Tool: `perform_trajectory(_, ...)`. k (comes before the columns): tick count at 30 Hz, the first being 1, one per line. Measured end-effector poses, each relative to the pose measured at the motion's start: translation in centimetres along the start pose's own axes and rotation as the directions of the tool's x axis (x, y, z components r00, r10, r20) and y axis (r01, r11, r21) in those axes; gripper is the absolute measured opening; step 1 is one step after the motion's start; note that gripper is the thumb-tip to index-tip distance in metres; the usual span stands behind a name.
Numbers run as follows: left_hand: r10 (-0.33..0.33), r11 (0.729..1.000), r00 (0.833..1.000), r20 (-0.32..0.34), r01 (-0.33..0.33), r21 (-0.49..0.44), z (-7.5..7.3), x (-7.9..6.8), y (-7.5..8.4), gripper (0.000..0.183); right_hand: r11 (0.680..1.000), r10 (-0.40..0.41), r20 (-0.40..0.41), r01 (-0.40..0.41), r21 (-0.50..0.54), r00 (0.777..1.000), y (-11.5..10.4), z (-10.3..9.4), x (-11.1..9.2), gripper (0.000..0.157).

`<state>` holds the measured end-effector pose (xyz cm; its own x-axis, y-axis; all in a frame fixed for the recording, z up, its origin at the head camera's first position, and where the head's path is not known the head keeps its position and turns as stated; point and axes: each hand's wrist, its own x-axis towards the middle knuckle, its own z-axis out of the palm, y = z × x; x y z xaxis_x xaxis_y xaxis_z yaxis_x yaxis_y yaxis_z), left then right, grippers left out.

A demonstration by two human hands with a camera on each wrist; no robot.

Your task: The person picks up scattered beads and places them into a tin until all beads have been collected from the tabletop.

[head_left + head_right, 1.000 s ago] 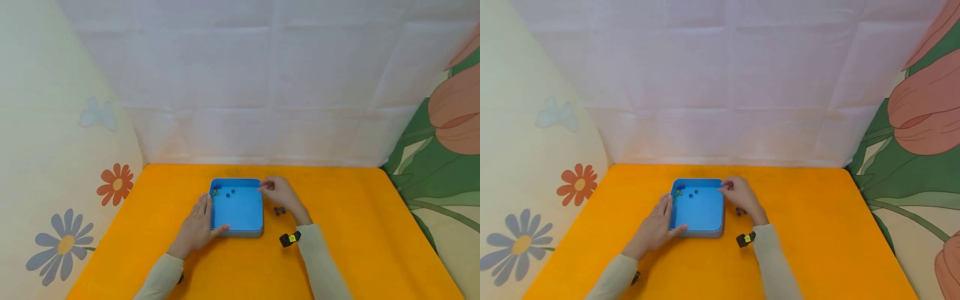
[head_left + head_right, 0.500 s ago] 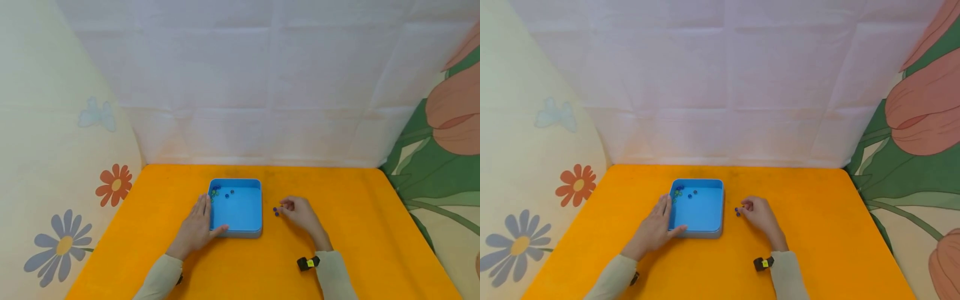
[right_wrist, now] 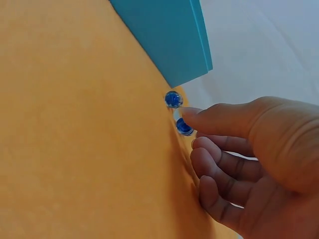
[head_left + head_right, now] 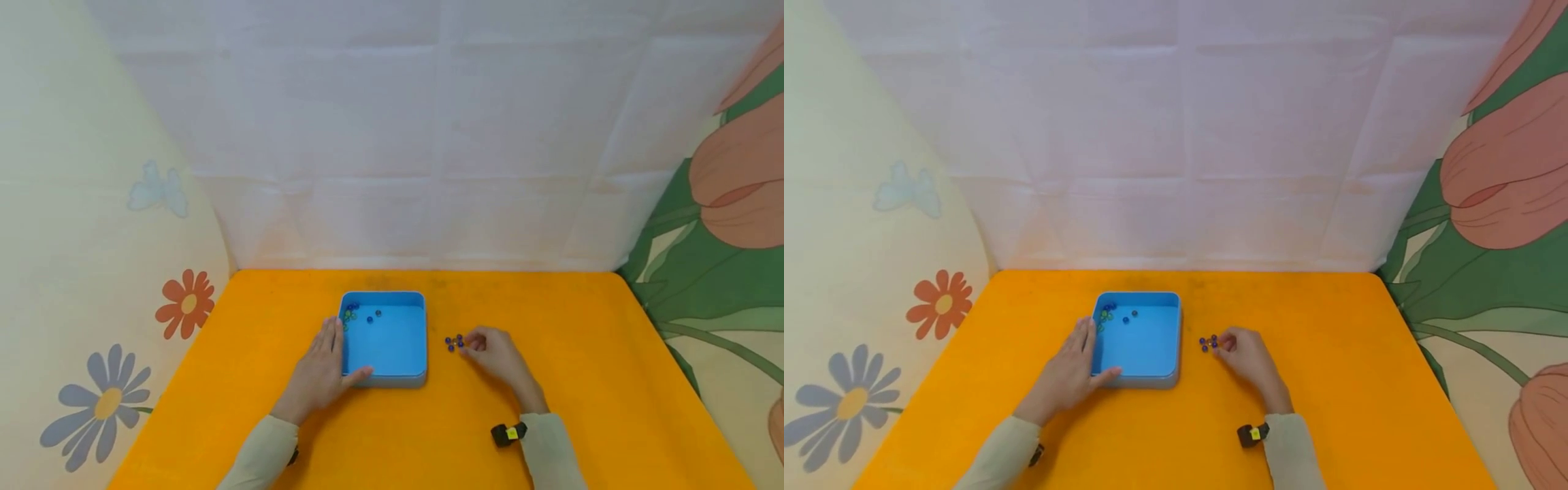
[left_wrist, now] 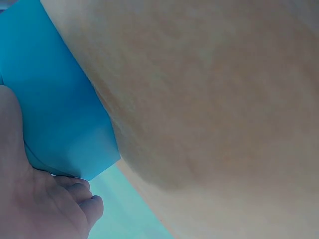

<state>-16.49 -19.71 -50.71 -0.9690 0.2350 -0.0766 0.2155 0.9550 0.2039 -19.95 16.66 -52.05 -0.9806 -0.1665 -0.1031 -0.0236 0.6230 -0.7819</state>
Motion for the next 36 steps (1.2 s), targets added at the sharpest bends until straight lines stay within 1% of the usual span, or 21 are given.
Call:
perform_trajectory(3, -0.001, 1.000, 1.000, 0.006, 0.001, -0.004, -0.13, -0.07, 0.13, 0.122, 1.000, 0.011, -0.001, -0.011, -0.003, 1.000, 0.07, 0.09, -0.04, 0.015)
perform_trajectory(16, 0.009, 1.000, 1.000, -0.020, -0.010, -0.015, -0.45, -0.32, 0.28, 0.119, 0.998, 0.001, -0.019, -0.002, -0.062, 1.000, 0.20, 0.74, 0.76, 0.014)
perform_trajectory(25, 0.003, 1.000, 1.000, -0.017, -0.004, -0.017, -0.33, -0.24, 0.27, 0.121, 0.995, 0.036, -0.026, -0.039, -0.090, 0.999, -0.11, 0.75, 0.89, 0.015)
perform_trajectory(36, -0.006, 1.000, 1.000, -0.004, 0.006, -0.017, -0.28, -0.22, 0.27, 0.121, 0.996, -0.013, -0.006, 0.012, -0.087, 1.000, 0.12, 0.49, 0.61, 0.009)
